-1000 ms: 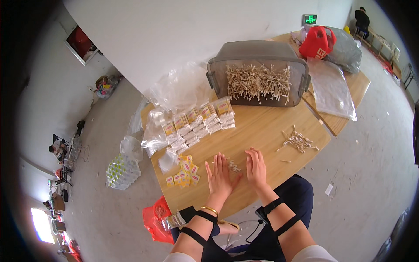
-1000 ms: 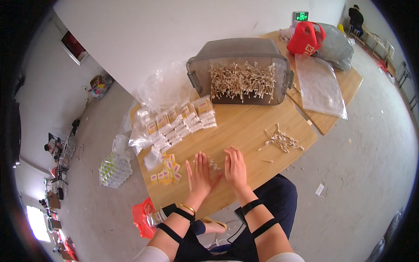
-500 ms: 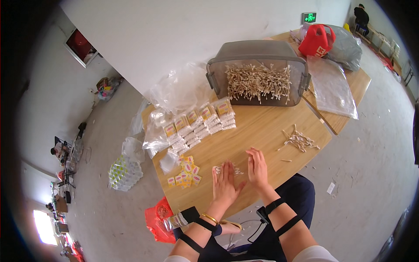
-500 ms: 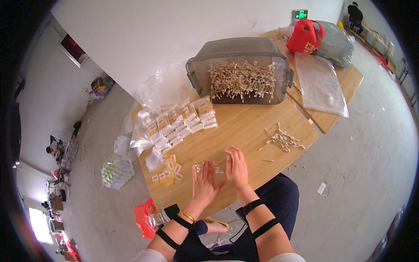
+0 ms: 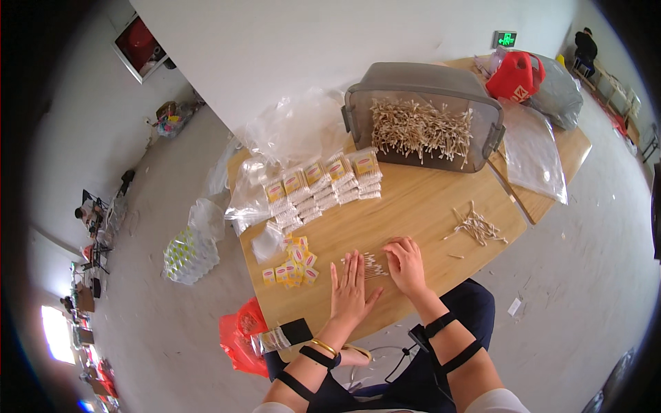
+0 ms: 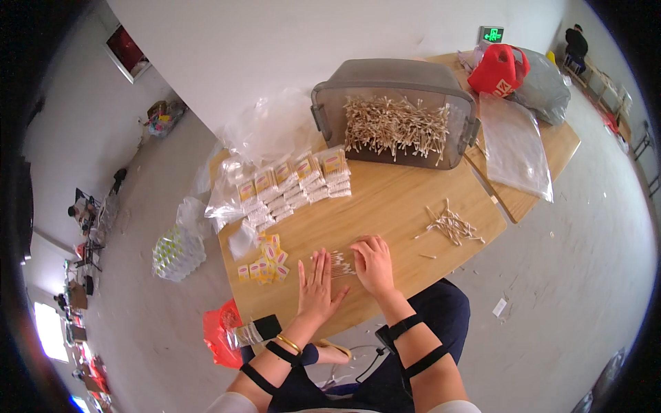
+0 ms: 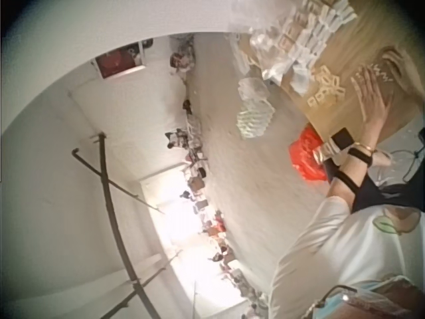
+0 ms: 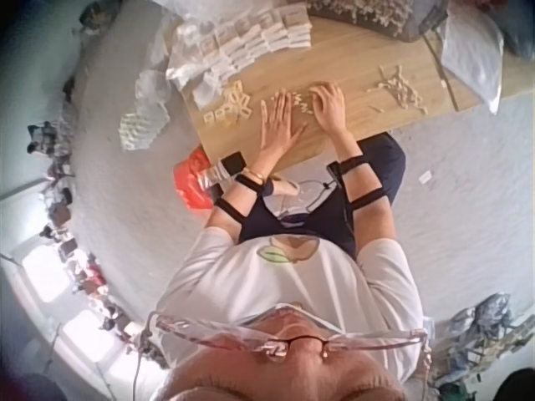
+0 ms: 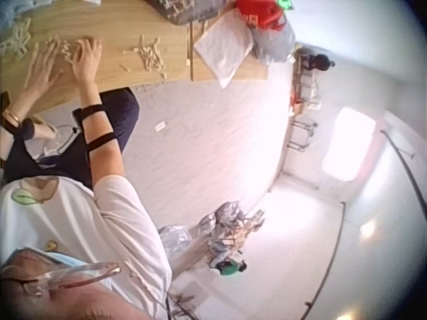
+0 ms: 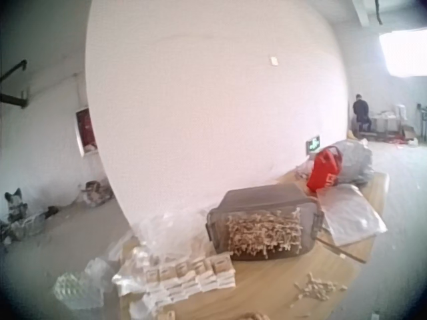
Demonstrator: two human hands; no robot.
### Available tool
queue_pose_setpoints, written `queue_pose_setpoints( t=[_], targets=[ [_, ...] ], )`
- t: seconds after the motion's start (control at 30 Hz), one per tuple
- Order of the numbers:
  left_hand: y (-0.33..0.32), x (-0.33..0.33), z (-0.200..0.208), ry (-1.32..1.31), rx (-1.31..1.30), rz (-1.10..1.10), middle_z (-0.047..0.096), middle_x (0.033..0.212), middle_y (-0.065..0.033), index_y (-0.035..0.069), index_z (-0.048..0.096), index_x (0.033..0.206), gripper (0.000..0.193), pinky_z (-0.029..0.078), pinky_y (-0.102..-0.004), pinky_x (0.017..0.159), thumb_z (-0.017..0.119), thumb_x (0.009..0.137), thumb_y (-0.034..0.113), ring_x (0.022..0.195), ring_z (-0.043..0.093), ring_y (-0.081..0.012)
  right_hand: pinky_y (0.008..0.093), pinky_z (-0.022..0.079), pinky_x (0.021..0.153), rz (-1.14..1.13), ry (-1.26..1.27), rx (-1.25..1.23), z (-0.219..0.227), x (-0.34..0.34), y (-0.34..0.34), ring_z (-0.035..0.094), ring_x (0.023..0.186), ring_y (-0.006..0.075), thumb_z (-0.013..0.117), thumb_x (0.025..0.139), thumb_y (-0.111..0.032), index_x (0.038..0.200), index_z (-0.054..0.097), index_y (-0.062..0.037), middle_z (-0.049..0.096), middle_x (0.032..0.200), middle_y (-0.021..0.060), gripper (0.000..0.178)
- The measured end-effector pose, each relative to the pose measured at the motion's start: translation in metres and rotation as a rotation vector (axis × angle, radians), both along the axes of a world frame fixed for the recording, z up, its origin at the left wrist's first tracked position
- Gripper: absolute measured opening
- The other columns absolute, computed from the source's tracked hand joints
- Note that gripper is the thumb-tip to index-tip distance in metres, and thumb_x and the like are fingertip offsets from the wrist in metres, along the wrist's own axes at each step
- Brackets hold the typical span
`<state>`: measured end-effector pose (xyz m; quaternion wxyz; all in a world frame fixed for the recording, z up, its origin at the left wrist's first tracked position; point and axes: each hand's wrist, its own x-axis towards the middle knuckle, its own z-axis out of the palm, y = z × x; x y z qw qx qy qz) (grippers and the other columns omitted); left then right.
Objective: Packing small cotton swabs into individual plastic packets.
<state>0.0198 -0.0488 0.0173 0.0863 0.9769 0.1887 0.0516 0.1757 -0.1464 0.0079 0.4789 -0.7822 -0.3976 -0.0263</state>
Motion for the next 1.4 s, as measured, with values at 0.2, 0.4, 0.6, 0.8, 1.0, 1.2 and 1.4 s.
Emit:
queue_pose_setpoints(
  t=[0.2,0.4,0.6,0.8,1.0,1.2,1.4],
  targets=[
    [0.000,-0.011,-0.005,0.032,-0.022,-0.001,0.027,0.160,-0.0159,0.000,0.024,0.157,0.085,0.002,-0.0594,0.123,0.052,0.097,0.053,0.152,0.020,-0.0320,0.0439,0.044,0.095,0.253,-0.043,-0.145,0.010,0.003,0.018,0.055,0.110,0.0299,0.064,0.080,-0.002,0.090,0.072,-0.0133,0.062,0.105,0.0051,0.017],
    [-0.003,-0.017,-0.007,-0.010,-0.036,-0.006,0.033,0.156,-0.0149,0.001,0.028,0.155,0.081,0.003,-0.0605,0.123,0.053,0.096,0.050,0.150,0.024,-0.0314,0.0427,0.045,0.096,0.284,-0.125,-0.228,0.008,0.009,0.021,0.054,0.112,0.0298,0.064,0.080,-0.001,0.091,0.074,-0.0137,0.060,0.111,0.0045,0.019],
    [-0.009,-0.023,-0.005,0.018,-0.058,-0.008,0.031,0.158,-0.0141,0.000,0.031,0.154,0.080,0.005,-0.0598,0.124,0.048,0.098,0.055,0.151,0.025,-0.0287,0.0444,0.046,0.097,0.270,-0.075,-0.189,0.006,0.016,0.013,0.054,0.115,0.0316,0.062,0.083,0.001,0.101,0.073,-0.0124,0.062,0.118,0.0053,0.024],
    [0.003,-0.030,-0.001,-0.015,-0.046,0.122,0.023,0.163,-0.0179,-0.003,0.021,0.157,0.089,0.004,-0.0573,0.124,0.043,0.098,0.061,0.154,0.016,-0.0316,0.0504,0.030,0.117,0.271,-0.162,-0.324,0.018,-0.014,-0.029,0.040,0.140,0.0369,0.065,0.091,-0.025,0.144,0.047,-0.0042,0.047,0.149,0.0172,0.061],
    [0.010,-0.035,-0.014,-0.065,-0.141,0.179,0.014,0.166,-0.0206,-0.002,0.015,0.159,0.094,0.000,-0.0566,0.123,0.034,0.098,0.067,0.155,0.008,-0.0350,0.0508,0.015,0.124,0.222,-0.218,-0.533,0.006,-0.045,-0.035,0.017,0.154,0.0366,0.063,0.089,-0.052,0.157,0.025,-0.0016,0.020,0.163,0.0254,0.093],
    [0.004,-0.031,-0.016,-0.103,-0.115,0.145,0.017,0.166,-0.0202,0.004,0.016,0.160,0.089,-0.001,-0.0563,0.123,0.033,0.099,0.066,0.155,0.011,-0.0348,0.0523,0.014,0.124,0.259,-0.362,-0.610,-0.012,-0.063,-0.007,0.017,0.153,0.0387,0.060,0.088,-0.052,0.157,0.026,-0.0019,0.019,0.163,0.0266,0.091],
    [0.006,-0.033,-0.015,-0.081,-0.142,0.124,0.018,0.166,-0.0200,0.004,0.018,0.160,0.089,0.001,-0.0560,0.124,0.033,0.099,0.066,0.155,0.012,-0.0337,0.0528,0.015,0.124,0.280,-0.319,-0.627,-0.001,-0.060,-0.004,0.016,0.153,0.0397,0.063,0.087,-0.050,0.157,0.024,-0.0013,0.019,0.163,0.0268,0.094]
  ],
)
